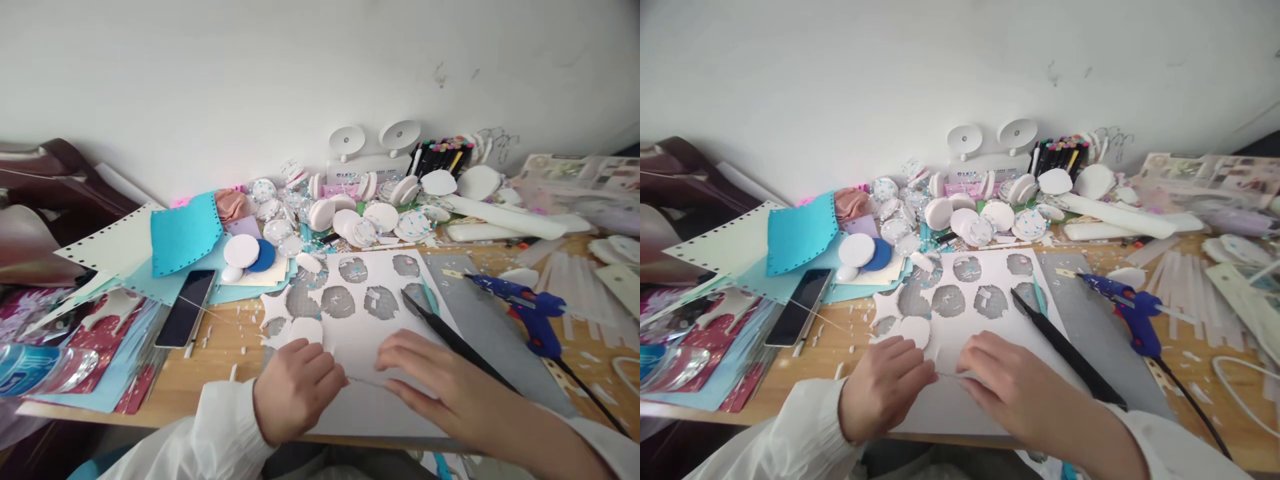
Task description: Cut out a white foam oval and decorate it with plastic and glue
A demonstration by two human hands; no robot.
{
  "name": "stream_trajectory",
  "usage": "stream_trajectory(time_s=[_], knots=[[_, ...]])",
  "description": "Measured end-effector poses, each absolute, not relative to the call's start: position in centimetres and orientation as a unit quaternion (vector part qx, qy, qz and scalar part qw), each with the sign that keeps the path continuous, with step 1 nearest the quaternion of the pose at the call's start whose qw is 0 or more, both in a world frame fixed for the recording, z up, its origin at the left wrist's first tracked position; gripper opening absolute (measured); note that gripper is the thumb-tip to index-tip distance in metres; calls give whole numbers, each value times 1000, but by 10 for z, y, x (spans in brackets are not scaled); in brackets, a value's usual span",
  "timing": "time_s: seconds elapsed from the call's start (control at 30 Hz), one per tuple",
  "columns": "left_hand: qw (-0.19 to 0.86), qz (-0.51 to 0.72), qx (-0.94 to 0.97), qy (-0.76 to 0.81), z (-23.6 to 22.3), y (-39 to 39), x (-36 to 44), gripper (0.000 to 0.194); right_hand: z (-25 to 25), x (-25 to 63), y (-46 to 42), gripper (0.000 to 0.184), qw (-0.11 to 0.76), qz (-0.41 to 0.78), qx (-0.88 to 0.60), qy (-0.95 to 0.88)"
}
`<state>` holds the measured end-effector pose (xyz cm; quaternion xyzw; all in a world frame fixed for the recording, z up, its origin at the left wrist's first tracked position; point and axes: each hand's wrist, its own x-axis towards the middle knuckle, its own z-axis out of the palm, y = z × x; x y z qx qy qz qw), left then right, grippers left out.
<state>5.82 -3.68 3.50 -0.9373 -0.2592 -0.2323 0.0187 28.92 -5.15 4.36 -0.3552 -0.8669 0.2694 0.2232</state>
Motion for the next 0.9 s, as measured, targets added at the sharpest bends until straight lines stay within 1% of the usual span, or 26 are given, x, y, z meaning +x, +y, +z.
stream_trajectory(time_s=[0.07,0.13,0.2,0.27,0.3,0.4,0.47,0.53,0.6,0.67,0.73,0.8,0.9], knots=[[35,-227,-945,-232,33,-38,54,23,44,314,-51,11,175,249,-412,-859],[41,-222,-952,-208,33,-38,50,21,34,341,-52,18,158,187,-501,-830],[41,-222,-957,-182,33,-39,46,19,13,366,-55,28,127,110,-577,-800],[43,-224,-959,-167,34,-39,42,18,-11,382,-58,36,101,58,-613,-782],[45,-226,-959,-163,34,-39,41,18,-21,387,-58,37,89,46,-625,-774],[45,-229,-960,-153,32,-40,35,18,-38,391,-50,37,97,23,-640,-762],[45,-232,-960,-148,30,-41,30,18,-34,388,-40,37,114,3,-645,-756],[46,-239,-958,-151,27,-42,23,18,-20,380,-34,36,129,-16,-650,-749],[51,-248,-953,-165,23,-43,16,19,0,364,-36,35,146,-11,-647,-748],[60,-257,-947,-185,21,-43,10,20,22,337,-50,32,164,33,-626,-761],[71,-266,-939,-204,19,-44,10,20,39,301,-70,30,168,85,-575,-796],[78,-276,-933,-215,19,-46,14,20,46,264,-87,33,161,126,-493,-846],[78,-294,-927,-218,24,-51,20,17,39,227,-96,24,156,131,-431,-879]])
